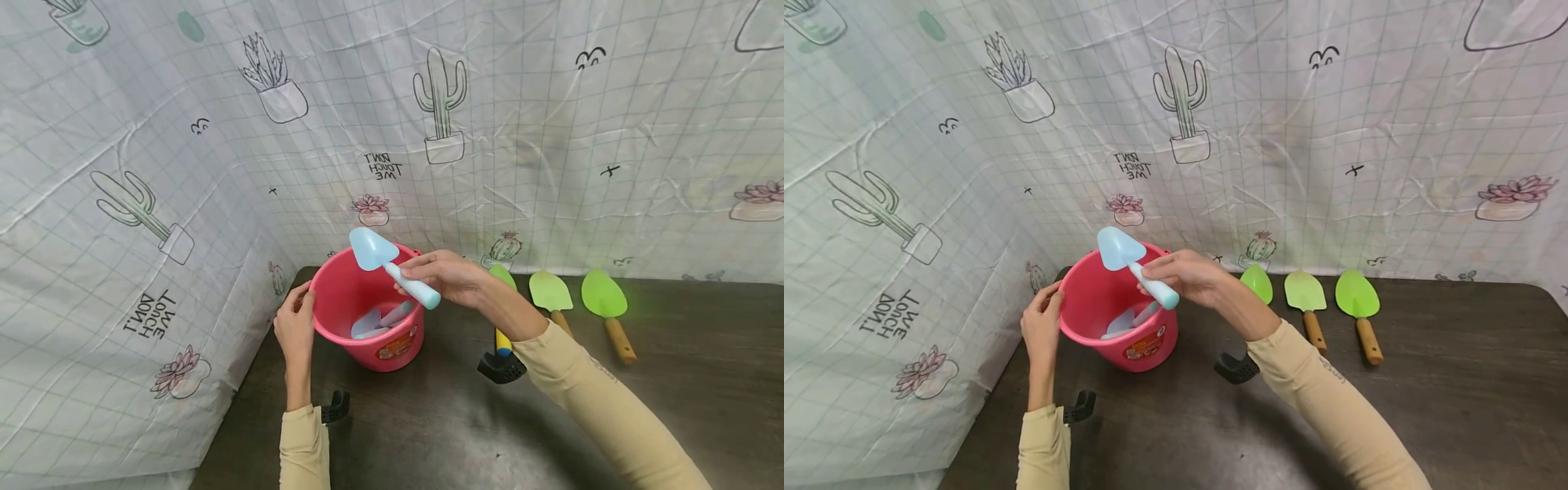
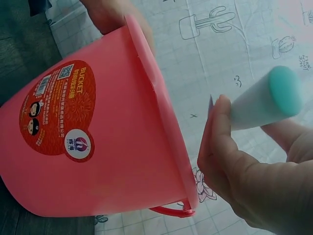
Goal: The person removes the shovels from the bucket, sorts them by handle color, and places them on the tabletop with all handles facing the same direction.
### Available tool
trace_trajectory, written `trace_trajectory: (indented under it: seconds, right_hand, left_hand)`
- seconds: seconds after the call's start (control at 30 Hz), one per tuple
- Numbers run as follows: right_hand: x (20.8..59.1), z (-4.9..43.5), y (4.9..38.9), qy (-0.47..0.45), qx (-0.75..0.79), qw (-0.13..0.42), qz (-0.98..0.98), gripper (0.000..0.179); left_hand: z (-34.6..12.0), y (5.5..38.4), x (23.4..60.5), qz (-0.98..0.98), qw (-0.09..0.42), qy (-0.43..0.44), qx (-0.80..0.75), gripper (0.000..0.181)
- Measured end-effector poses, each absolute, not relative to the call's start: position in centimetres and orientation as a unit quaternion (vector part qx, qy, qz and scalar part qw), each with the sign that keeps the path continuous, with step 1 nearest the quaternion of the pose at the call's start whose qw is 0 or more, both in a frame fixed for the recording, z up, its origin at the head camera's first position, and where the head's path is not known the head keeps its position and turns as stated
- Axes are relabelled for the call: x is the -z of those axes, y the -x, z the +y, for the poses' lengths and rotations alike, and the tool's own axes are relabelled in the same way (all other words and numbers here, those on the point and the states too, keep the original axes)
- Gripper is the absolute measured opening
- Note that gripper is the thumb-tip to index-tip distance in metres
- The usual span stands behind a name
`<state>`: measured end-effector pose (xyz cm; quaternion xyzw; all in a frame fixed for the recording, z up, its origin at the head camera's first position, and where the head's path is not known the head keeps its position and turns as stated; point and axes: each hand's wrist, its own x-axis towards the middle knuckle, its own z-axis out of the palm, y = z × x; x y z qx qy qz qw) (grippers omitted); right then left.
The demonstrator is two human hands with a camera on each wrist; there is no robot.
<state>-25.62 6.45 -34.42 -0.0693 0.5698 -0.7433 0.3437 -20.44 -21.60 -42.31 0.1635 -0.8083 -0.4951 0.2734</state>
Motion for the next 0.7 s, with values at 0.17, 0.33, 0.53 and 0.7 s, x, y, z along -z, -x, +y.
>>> trace_trajectory:
  seconds: [0.17,0.33,0.53,0.7]
  right_hand:
    - [34.3,6.7,25.3,0.065,0.744,0.328,0.579,0.049]
    - [34.2,7.3,25.1,0.059,0.735,0.311,0.599,0.052]
    - [34.2,7.9,24.9,0.067,0.730,0.308,0.606,0.054]
    - [34.2,8.6,24.6,0.073,0.732,0.303,0.606,0.051]
  left_hand:
    - [-21.6,20.4,42.3,-0.809,0.275,-0.162,0.495,0.030]
    - [-21.5,20.5,42.5,-0.810,0.273,-0.160,0.493,0.030]
    - [-21.5,20.4,42.4,-0.809,0.279,-0.158,0.492,0.029]
    - [-21.4,20.3,42.3,-0.808,0.284,-0.157,0.491,0.029]
